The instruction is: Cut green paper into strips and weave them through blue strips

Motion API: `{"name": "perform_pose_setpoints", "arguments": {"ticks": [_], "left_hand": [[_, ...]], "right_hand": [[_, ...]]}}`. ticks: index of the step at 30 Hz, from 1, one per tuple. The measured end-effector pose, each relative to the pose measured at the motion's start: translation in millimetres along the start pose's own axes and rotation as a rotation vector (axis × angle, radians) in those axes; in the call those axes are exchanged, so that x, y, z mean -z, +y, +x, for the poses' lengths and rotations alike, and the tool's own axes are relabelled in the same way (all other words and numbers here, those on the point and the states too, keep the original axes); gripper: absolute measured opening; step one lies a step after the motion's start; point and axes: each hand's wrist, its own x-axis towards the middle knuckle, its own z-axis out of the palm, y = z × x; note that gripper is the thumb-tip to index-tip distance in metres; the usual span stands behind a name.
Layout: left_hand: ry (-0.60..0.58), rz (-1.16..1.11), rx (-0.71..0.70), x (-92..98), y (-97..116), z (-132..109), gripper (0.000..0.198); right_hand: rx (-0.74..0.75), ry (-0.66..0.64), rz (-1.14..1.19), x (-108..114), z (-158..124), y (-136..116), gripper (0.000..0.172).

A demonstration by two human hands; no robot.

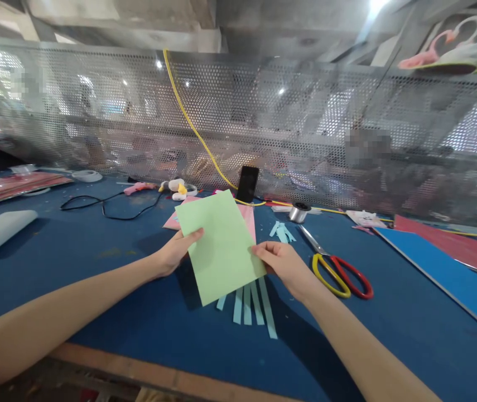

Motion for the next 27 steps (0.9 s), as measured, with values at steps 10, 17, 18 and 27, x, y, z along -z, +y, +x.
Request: {"name": "perform_pose_setpoints", "arguments": {"ticks": [10,17,18,27], "left_hand": [[-0.020,0.103,0.031,-4.8,-4,-3,0.043],[0.018,0.108,0.048,-1.7,-6,-1,0.044],[0.029,0.096,0.042,-1.1,-6,-1,0.044],[0.054,0.010,-0.081,2.2,-5,5,0.043]], "right_hand": [[0.122,0.063,-0.186,12,-4,-13,0.035],[0.059,-0.083,0.070,17,2,-3,0.036],[0.050,-0.127,0.102,18,3,-3,0.038],[-0.088,-0.086,0.001,18,-1,-7,0.038]]}}
